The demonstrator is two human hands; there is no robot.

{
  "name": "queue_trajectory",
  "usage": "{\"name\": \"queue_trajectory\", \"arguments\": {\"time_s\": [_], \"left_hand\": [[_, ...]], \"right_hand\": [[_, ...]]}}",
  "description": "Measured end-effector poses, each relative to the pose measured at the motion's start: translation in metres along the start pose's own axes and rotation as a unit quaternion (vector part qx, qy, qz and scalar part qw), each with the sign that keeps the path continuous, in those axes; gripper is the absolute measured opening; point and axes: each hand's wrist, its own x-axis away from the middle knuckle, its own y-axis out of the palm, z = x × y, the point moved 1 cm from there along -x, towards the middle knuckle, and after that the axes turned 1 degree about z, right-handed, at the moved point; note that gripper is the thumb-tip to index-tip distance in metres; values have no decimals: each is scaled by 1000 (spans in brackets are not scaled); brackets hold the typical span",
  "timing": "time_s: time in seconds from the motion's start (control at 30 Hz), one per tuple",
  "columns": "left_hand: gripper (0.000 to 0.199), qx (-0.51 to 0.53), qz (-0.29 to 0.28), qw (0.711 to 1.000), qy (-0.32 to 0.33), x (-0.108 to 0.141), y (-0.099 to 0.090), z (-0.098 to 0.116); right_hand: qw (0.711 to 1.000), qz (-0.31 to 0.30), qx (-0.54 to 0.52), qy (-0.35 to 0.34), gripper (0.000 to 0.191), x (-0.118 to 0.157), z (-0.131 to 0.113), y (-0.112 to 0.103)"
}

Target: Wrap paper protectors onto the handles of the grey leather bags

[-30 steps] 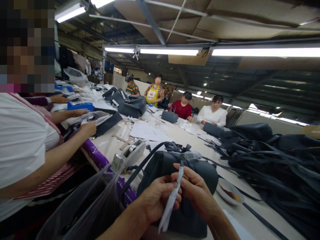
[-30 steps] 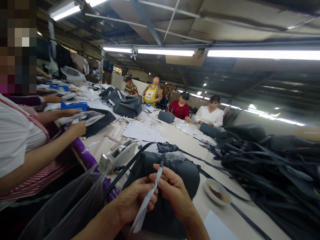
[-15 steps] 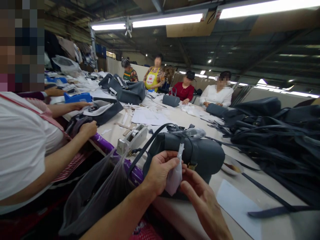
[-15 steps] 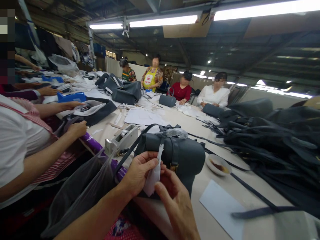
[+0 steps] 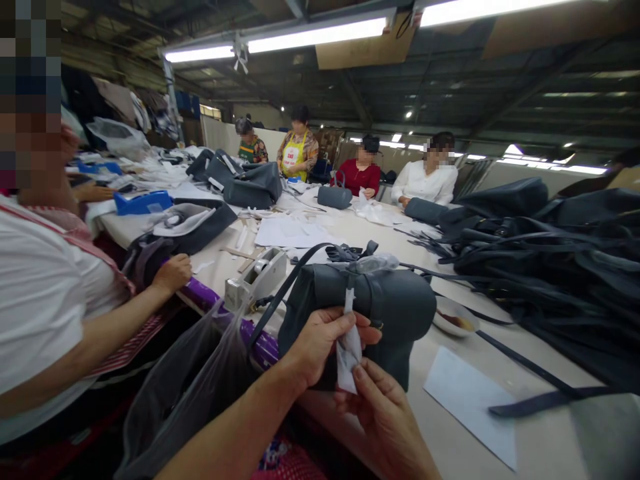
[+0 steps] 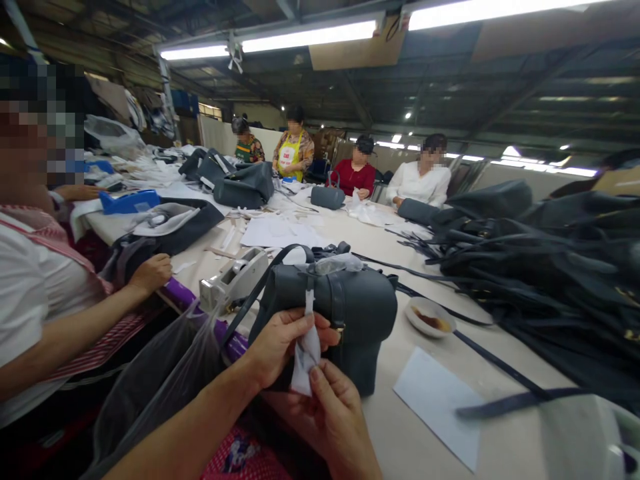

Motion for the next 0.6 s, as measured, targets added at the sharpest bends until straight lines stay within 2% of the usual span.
{"name": "queue_trajectory", "arguments": {"time_s": [0.1, 0.17, 0.23, 0.27, 0.33, 0.4, 0.43, 0.5, 0.53, 0.6], "left_hand": [[39, -61, -44, 997, 18, 3, -3, -3], [38, -97, -63, 993, 23, 7, -6, -4], [39, -102, -70, 992, 35, 10, -9, -6], [39, -94, -73, 992, 39, 10, -10, -6], [38, -68, -74, 994, 45, 10, -12, -7], [33, -52, -64, 996, 47, 10, -13, -9], [32, -47, -59, 996, 46, 10, -14, -10], [35, -47, -57, 997, 36, 11, -16, -13], [36, -56, -56, 997, 24, 12, -19, -15], [29, -99, -54, 994, -6, 15, -25, -19]], "right_hand": [[998, 6, 52, -36, 33, -2, -3, -4], [993, -12, 117, -32, 37, -3, -6, -9], [973, -26, 229, -29, 37, -2, -11, -16], [954, -17, 296, -44, 35, -1, -16, -20], [897, 54, 420, -125, 29, -1, -34, -27], [816, 150, 494, -262, 24, -3, -63, -27], [770, 177, 513, -336, 24, -5, -79, -23], [683, 176, 552, -445, 38, -12, -110, -14], [652, 156, 578, -466, 52, -18, -123, -10], [623, 109, 642, -434, 86, -33, -144, -8]]}}
